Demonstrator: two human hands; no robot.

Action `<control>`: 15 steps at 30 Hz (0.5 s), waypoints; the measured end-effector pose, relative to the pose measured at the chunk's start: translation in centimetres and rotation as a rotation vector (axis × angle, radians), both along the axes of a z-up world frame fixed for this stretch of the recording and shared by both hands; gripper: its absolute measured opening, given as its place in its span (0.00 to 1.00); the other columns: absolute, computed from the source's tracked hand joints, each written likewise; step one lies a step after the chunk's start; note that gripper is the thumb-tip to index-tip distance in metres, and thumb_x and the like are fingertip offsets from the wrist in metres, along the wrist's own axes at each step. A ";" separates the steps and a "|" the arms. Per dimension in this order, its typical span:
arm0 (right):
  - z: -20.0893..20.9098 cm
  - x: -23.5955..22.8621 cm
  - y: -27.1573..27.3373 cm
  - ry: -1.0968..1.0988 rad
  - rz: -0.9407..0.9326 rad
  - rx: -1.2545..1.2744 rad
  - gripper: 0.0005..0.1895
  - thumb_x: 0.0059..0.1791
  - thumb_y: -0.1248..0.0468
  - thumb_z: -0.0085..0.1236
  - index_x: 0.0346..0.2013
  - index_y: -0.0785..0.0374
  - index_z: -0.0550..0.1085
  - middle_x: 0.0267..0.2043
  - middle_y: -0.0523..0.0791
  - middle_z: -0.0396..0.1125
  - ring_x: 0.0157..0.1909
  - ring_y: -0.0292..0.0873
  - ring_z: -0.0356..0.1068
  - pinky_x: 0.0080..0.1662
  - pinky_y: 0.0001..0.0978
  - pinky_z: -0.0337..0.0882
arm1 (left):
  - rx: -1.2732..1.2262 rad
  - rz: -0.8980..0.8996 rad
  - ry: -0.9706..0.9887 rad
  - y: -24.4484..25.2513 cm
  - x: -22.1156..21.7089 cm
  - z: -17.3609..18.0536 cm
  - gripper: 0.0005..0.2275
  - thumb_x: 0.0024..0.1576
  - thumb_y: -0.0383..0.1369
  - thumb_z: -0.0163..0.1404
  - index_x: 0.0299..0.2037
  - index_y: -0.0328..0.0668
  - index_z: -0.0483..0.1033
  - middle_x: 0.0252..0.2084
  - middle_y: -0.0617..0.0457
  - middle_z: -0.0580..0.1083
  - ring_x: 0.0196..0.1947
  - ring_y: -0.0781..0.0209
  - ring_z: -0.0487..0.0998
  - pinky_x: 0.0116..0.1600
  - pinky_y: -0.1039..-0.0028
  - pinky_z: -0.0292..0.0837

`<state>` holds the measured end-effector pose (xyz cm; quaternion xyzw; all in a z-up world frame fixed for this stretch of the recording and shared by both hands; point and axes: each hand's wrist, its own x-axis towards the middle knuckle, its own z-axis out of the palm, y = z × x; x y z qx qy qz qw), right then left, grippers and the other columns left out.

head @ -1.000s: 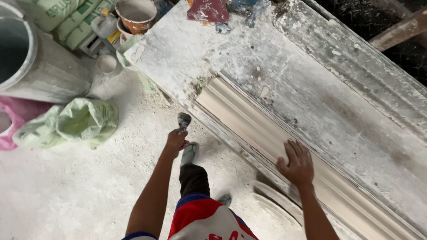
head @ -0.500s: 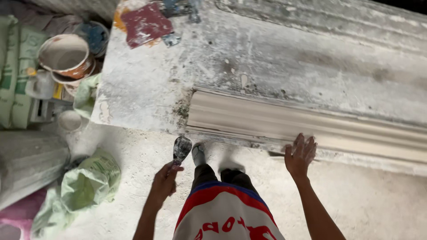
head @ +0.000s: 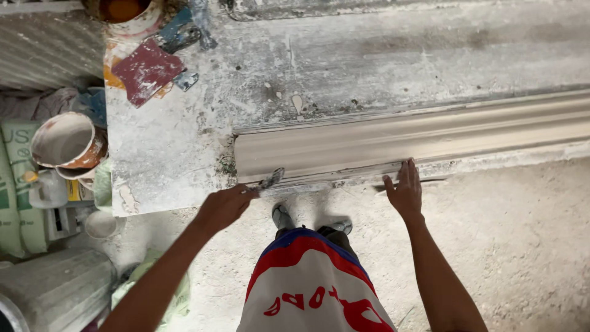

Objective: The person smooths a long white cornice using a metal scraper. They repeatedly scrape along the length of the cornice, moving back and forth to refine the surface. The person adjusts their position and the cornice orientation to access different sections.

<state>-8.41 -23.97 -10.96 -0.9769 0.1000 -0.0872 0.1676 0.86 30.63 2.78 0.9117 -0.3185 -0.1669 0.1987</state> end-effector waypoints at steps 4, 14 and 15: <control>0.0 1.0 0.6 0.085 -0.054 0.029 0.46 0.53 0.47 0.55 0.73 0.77 0.53 0.78 0.65 0.42 0.78 0.70 0.42 0.72 0.58 0.48 | 0.120 -0.054 -0.018 -0.3 2.0 0.1 0.13 0.60 0.36 0.51 0.54 0.59 0.78 0.38 0.54 0.78 0.28 0.55 0.81 0.33 0.64 0.79; 0.3 0.8 1.2 0.028 -0.043 0.031 0.46 0.54 0.45 0.53 0.73 0.77 0.54 0.78 0.65 0.43 0.79 0.68 0.43 0.74 0.56 0.50 | 0.056 -0.127 -0.174 -0.3 1.9 -0.1 0.14 0.59 0.34 0.51 0.55 0.56 0.77 0.34 0.48 0.77 0.19 0.54 0.78 0.21 0.65 0.74; 0.3 0.4 1.1 -0.011 -0.013 0.006 0.46 0.55 0.44 0.54 0.73 0.78 0.54 0.79 0.65 0.43 0.79 0.68 0.44 0.75 0.57 0.50 | 0.109 -0.128 -0.147 -0.7 1.8 -0.1 0.13 0.59 0.34 0.50 0.55 0.58 0.76 0.33 0.48 0.76 0.19 0.55 0.78 0.21 0.65 0.74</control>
